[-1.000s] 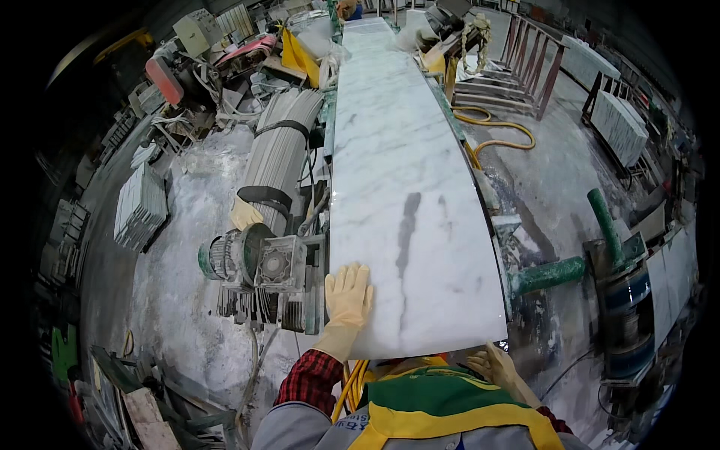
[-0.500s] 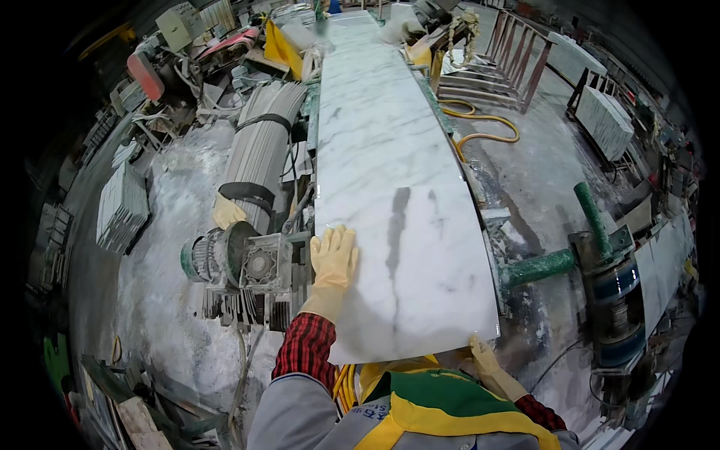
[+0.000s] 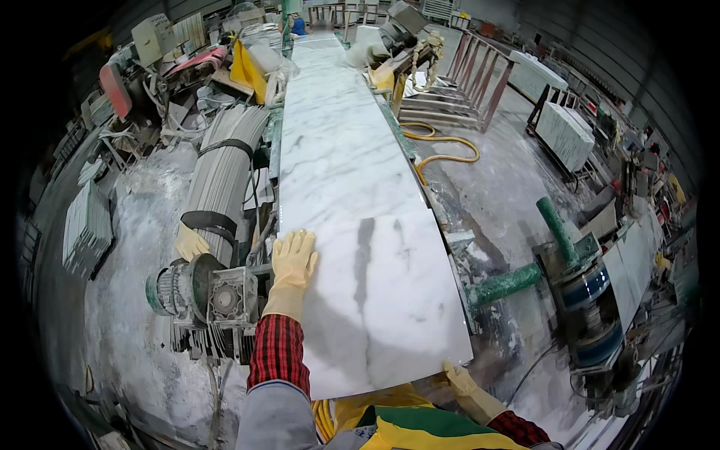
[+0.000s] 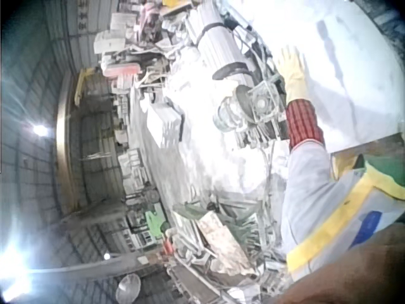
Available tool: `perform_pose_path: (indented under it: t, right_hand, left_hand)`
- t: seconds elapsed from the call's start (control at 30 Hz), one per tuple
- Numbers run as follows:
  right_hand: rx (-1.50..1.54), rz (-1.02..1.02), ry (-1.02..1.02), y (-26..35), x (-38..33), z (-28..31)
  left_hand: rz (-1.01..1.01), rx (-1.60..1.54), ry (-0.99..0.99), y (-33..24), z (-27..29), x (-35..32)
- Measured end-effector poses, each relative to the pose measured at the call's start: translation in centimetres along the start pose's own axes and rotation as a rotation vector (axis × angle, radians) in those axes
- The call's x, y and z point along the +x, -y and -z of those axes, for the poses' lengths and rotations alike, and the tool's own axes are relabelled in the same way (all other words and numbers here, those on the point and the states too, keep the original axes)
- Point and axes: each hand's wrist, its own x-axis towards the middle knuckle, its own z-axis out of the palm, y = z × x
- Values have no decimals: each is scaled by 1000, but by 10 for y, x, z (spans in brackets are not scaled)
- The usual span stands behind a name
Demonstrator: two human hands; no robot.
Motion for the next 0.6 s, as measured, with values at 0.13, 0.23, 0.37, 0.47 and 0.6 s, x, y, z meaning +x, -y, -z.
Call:
perform_pose_path:
  t: [0.13, 0.23, 0.37, 0.47, 0.6]
  right_hand:
    - [-168, 0, -16, 7, -3, -2]
    - [-192, 20, -36, -37, 26, -2]
    - [-230, 123, -90, -49, 30, -8]
    - [-126, 179, -51, -64, 45, -13]
    - [-88, 220, -15, -38, 24, -28]
  left_hand:
    - [-24, -73, 58, -15, 28, -30]
    - [-69, -128, -13, -26, 40, -78]
    - [-42, -171, 69, -53, 67, -160]
    - [-36, -165, 99, -78, 82, -218]
    - [-36, -157, 165, -96, 104, -281]
